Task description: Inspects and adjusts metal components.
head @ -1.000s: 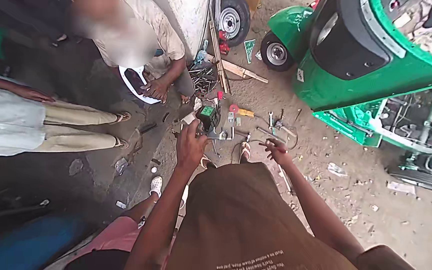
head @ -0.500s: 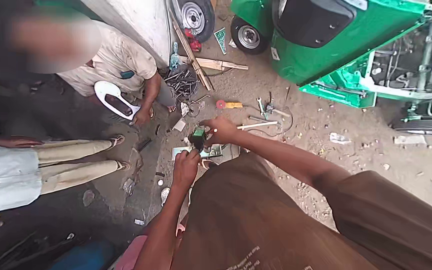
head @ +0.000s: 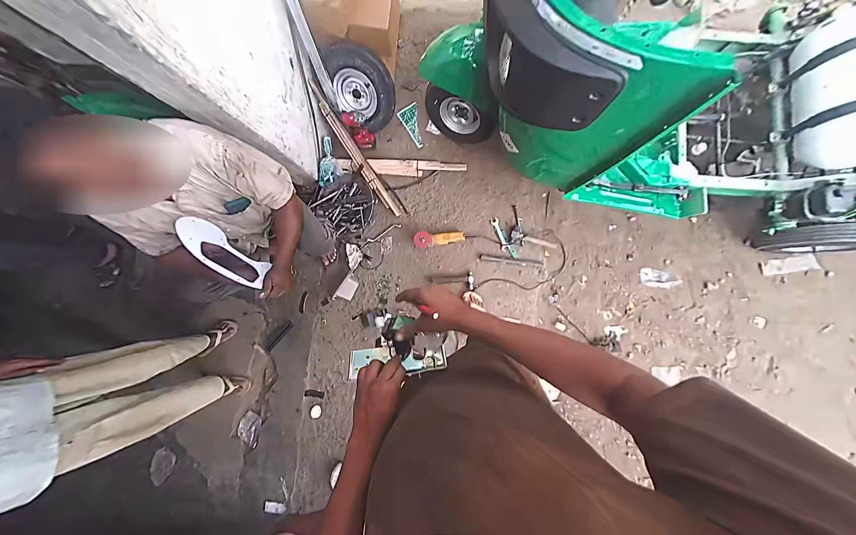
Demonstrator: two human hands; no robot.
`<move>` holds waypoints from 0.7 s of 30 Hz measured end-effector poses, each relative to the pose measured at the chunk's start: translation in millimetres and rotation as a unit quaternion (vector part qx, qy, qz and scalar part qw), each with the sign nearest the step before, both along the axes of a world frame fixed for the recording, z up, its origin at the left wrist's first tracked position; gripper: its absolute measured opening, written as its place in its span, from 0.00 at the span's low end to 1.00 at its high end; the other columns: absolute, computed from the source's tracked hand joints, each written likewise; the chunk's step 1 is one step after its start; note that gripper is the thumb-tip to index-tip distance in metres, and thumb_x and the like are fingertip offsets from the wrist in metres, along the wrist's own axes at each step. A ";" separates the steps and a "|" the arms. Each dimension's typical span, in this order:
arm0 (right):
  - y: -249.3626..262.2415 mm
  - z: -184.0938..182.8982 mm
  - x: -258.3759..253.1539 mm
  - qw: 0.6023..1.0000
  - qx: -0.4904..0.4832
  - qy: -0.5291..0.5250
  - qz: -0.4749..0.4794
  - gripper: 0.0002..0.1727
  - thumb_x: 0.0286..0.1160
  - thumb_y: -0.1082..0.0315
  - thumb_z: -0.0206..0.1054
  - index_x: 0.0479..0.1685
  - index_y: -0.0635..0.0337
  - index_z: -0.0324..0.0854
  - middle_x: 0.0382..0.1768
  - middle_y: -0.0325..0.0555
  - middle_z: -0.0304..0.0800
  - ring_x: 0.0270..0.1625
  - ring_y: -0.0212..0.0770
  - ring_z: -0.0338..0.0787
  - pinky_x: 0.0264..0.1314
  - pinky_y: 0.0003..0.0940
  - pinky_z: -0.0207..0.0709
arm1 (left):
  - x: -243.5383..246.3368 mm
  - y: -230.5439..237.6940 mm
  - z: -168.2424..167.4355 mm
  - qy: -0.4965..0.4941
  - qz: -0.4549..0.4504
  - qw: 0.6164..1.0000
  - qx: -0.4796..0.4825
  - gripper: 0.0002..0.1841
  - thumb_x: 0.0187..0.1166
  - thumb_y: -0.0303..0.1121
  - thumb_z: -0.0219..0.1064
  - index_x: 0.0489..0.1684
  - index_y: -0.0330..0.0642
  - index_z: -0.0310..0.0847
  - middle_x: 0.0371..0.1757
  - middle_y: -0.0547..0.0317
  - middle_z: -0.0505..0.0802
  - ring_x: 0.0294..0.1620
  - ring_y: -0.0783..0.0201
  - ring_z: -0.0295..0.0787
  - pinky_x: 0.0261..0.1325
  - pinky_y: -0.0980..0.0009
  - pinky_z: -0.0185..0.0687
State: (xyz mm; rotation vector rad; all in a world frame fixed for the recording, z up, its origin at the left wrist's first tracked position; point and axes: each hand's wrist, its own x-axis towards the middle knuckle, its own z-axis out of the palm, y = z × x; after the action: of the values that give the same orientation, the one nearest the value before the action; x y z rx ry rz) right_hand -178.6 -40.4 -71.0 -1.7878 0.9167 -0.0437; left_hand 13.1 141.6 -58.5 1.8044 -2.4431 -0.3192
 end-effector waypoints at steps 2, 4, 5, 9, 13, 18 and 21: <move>3.1 6.2 10.0 0.997 0.012 0.047 0.060 0.41 0.56 0.38 0.83 0.70 0.50 0.82 0.55 0.56 0.91 0.58 0.59 0.90 0.57 0.68 0.81 | -3.2 -5.6 -2.9 0.005 -0.019 0.999 -0.030 0.03 0.73 0.28 0.72 0.30 0.44 0.91 0.48 0.59 0.96 0.41 0.50 0.90 0.44 0.49 0.84; 6.9 12.9 17.4 0.992 0.005 0.098 0.081 0.35 0.57 0.46 0.83 0.64 0.53 0.82 0.51 0.59 0.90 0.55 0.64 0.90 0.49 0.70 0.81 | -3.8 -9.7 -6.8 -0.001 -0.030 0.999 -0.032 0.03 0.71 0.31 0.74 0.30 0.47 0.91 0.47 0.61 0.96 0.41 0.52 0.91 0.43 0.51 0.84; 6.0 14.3 17.5 0.991 -0.002 0.108 0.079 0.33 0.57 0.48 0.83 0.62 0.53 0.82 0.49 0.59 0.90 0.54 0.64 0.90 0.47 0.70 0.82 | -5.1 -12.9 -9.9 -0.002 -0.034 0.999 -0.025 0.02 0.71 0.32 0.75 0.30 0.47 0.91 0.46 0.62 0.96 0.41 0.52 0.91 0.43 0.52 0.84; -2.3 16.6 4.6 0.999 0.002 0.051 0.003 0.32 0.59 0.43 0.81 0.62 0.49 0.85 0.47 0.53 0.92 0.52 0.57 0.92 0.49 0.66 0.83 | -8.1 -11.2 -21.1 0.008 -0.054 0.998 0.024 0.02 0.67 0.31 0.78 0.28 0.47 0.93 0.44 0.61 0.97 0.40 0.52 0.91 0.42 0.51 0.85; -46.0 35.2 -27.3 0.977 0.013 -0.109 -0.182 0.28 0.61 0.46 0.81 0.57 0.55 0.90 0.52 0.49 0.93 0.55 0.45 0.91 0.62 0.53 0.83 | -6.7 -19.5 -21.2 0.021 -0.046 0.997 0.064 0.01 0.66 0.30 0.78 0.28 0.44 0.94 0.44 0.57 0.97 0.43 0.48 0.93 0.45 0.47 0.86; -91.0 110.2 -95.8 0.881 0.080 -0.294 -0.361 0.20 0.71 0.64 0.79 0.60 0.62 0.88 0.48 0.47 0.96 0.46 0.38 0.94 0.54 0.39 0.90 | 14.3 -8.9 -12.3 0.062 0.045 0.990 0.117 0.06 0.73 0.31 0.74 0.33 0.38 0.94 0.50 0.49 0.97 0.50 0.41 0.92 0.55 0.41 0.83; -125.9 162.6 -146.4 0.831 0.045 -0.309 -0.460 0.19 0.75 0.61 0.75 0.64 0.53 0.86 0.33 0.43 0.88 0.18 0.29 0.72 0.17 0.24 0.64 | 24.0 -5.6 0.9 0.073 0.108 0.978 0.161 0.11 0.79 0.34 0.70 0.41 0.33 0.93 0.54 0.42 0.95 0.59 0.36 0.90 0.67 0.38 0.78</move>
State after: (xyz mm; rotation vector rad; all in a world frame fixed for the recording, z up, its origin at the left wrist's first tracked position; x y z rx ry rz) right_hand -325.0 -166.4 91.6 -0.9709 1.1657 -1.1104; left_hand 37.2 136.0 -57.7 2.0616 -2.1686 -0.8361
